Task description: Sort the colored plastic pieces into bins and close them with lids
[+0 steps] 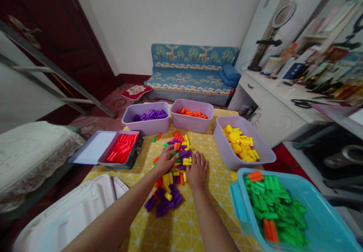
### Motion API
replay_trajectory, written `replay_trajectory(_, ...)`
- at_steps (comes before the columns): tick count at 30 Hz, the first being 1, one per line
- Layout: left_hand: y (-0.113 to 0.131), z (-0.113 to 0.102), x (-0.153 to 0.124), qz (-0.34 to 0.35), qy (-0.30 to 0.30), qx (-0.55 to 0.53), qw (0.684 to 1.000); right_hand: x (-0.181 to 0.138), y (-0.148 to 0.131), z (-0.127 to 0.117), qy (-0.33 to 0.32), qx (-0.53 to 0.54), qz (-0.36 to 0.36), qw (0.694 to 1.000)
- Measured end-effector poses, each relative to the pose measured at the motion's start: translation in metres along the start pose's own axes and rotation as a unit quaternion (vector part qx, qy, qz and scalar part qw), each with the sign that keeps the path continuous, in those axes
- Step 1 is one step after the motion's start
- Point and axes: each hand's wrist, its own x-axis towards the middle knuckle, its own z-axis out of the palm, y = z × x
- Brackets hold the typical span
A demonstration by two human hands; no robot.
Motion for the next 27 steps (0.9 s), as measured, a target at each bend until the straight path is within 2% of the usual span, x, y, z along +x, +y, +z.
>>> replay_trajectory(3, -0.004, -0.002, -0.004, -0.069, 0.063, -0.169, 0.981, 0.000, 0.000, -0.001, 0.003, 0.000, -0.002, 1.000)
replay_trajectory(6, -0.001, -0.008, -0.006, -0.130, 0.124, -0.328, 0.928, 0.000, -0.001, -0.001, 0.004, 0.000, -0.003, 1.000)
replay_trajectory(12, 0.004, -0.020, -0.006, -0.173, 0.165, -0.433, 0.869, 0.000, 0.000, 0.001, 0.011, 0.004, -0.010, 1.000)
replay_trajectory(16, 0.001, -0.030, -0.006, -0.183, 0.195, -0.467, 0.843, 0.001, 0.002, 0.004, 0.019, 0.006, -0.014, 1.000)
replay_trajectory(19, -0.004, -0.040, -0.007, -0.190, 0.214, -0.471, 0.834, 0.001, 0.003, 0.005, 0.019, 0.006, -0.014, 1.000)
replay_trajectory(22, -0.010, -0.050, -0.008, -0.219, 0.217, -0.426, 0.850, 0.001, 0.003, 0.006, 0.019, 0.006, -0.013, 1.000)
replay_trajectory(27, -0.012, -0.063, -0.011, -0.272, 0.145, -0.345, 0.887, 0.000, 0.003, 0.008, 0.015, 0.004, -0.011, 1.000)
